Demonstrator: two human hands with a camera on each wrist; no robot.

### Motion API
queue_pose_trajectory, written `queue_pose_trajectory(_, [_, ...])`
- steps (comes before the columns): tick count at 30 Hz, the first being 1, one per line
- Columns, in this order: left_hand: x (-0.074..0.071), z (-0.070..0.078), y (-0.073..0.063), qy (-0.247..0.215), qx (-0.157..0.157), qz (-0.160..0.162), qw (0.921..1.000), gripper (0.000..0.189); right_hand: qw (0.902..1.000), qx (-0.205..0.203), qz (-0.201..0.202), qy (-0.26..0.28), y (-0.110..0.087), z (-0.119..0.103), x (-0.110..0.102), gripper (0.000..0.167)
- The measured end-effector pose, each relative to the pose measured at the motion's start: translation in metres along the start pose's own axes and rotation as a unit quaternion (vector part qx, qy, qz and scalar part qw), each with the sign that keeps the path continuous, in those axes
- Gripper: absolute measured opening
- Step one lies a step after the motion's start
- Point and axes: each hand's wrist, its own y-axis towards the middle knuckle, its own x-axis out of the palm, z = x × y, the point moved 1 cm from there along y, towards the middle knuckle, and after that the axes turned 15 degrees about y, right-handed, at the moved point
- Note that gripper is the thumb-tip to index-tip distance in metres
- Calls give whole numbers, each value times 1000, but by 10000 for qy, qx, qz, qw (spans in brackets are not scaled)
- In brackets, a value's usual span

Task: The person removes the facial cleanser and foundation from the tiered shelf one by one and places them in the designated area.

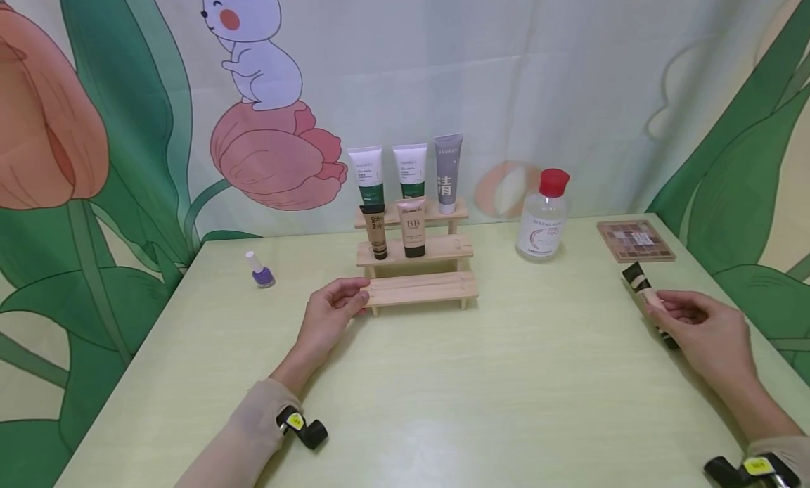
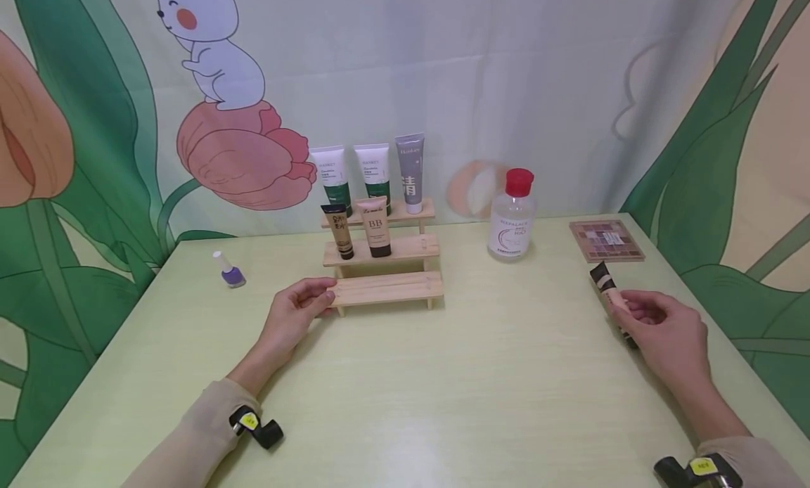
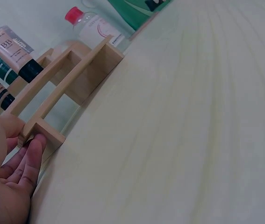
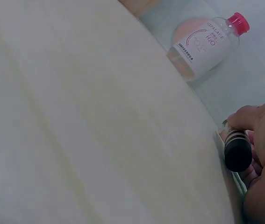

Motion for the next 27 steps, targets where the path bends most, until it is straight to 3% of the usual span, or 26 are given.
queue_pose_trajectory(15, [-1,-2,-1,-53,-42,15,10000,23,9988,427,105,-213,-2,3,3,65])
queue_pose_trajectory(23, [-1,0,-1,-170,9,24,9999,23,9949,726,702,-47,1,-1,3,78])
queue_pose_trajectory(27, [0,-1,0,-112,66,30,9999,23,9905,700,1175,152,0,-9,3,73])
